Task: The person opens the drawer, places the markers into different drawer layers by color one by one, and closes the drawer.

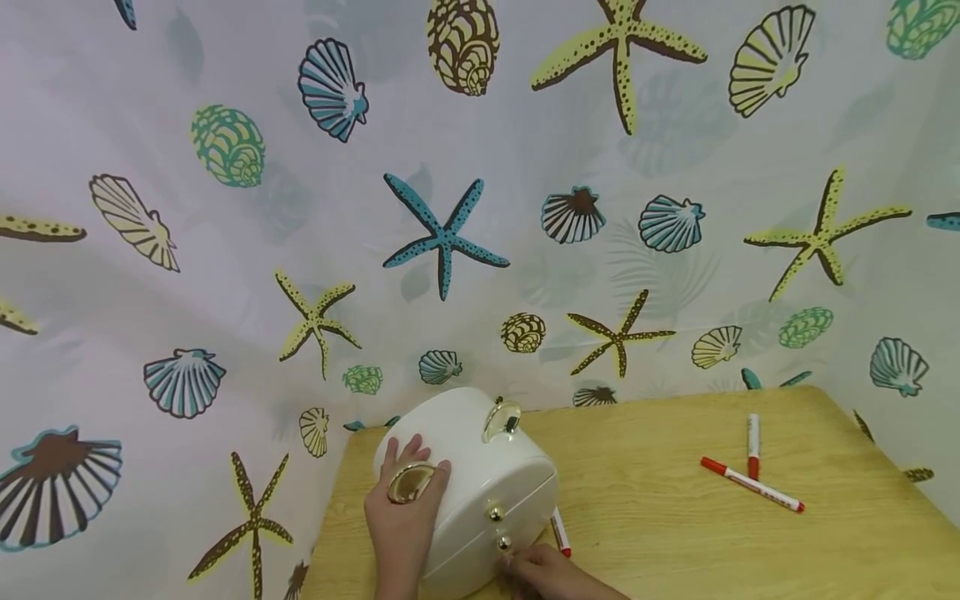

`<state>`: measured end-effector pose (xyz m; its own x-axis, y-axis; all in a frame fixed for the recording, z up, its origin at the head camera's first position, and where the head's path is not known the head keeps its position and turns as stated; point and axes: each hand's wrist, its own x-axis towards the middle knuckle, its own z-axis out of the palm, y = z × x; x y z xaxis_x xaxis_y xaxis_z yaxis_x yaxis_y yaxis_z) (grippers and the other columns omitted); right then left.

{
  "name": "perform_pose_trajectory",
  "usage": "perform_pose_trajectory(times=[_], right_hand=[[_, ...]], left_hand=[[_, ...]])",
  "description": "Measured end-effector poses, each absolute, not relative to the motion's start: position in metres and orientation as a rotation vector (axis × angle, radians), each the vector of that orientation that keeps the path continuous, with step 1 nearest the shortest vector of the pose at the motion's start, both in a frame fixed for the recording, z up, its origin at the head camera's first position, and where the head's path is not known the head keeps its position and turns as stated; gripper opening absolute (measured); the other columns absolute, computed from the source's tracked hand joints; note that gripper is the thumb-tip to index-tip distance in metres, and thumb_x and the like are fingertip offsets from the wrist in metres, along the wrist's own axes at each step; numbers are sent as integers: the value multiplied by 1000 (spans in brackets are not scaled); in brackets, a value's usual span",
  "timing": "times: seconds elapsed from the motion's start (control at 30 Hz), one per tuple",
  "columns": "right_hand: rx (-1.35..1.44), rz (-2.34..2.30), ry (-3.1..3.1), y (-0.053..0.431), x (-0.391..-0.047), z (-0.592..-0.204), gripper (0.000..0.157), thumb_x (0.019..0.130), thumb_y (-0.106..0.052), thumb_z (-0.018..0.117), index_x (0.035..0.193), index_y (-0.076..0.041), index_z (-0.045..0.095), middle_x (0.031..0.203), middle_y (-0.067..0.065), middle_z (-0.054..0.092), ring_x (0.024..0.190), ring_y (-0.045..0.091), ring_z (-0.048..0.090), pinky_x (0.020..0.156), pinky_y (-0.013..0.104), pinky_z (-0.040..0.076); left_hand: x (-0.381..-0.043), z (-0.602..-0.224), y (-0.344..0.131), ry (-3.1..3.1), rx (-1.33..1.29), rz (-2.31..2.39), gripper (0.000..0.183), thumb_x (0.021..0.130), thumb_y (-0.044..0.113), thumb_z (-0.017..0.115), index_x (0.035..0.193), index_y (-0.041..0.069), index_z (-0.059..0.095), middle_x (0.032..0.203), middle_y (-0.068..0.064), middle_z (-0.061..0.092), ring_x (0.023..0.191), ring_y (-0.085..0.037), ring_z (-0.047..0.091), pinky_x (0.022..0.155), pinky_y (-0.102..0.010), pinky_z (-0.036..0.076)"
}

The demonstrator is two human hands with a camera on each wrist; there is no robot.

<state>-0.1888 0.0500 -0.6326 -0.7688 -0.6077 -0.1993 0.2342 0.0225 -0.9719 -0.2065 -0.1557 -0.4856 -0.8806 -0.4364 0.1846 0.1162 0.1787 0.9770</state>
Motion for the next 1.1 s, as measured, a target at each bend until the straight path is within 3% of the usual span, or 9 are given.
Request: perform_pose_trajectory(times=[0.4, 0.63, 0.83, 1.1], right_hand=[[-378, -1811, 1660, 52, -191, -636, 53, 102, -35, 50, 82, 14, 50, 77, -3, 57, 68, 8, 52, 58, 17, 45], [-371, -1819, 1688, 50, -191, -636, 45, 102, -34, 51, 70, -3, 51, 71, -6, 54, 62, 5, 47, 53, 16, 40], [-399, -1835, 1692, 51, -189, -637, 53, 102, -32, 50, 77, 14, 44, 71, -6, 55, 62, 4, 48, 54, 15, 41], [-408, -1824, 1679, 52, -188, -636, 53, 104, -30, 47, 82, 18, 41, 73, -5, 57, 63, 4, 49, 55, 16, 42]], left_hand=[[-206, -483, -154, -2058, 345, -1756, 42, 68, 46, 88, 99, 22, 74, 120, 14, 69, 143, -4, 35, 125, -43, 18], [-207, -483, -155, -2077, 358, -1739, 43, 67, 49, 87, 99, 25, 74, 120, 16, 68, 143, -3, 35, 125, -46, 15], [-207, -485, -154, -2059, 348, -1746, 42, 66, 49, 88, 98, 24, 75, 118, 14, 70, 142, -2, 36, 125, -44, 18], [-206, -484, -153, -2030, 318, -1771, 42, 66, 47, 89, 98, 22, 75, 118, 13, 70, 142, -4, 36, 125, -44, 18]])
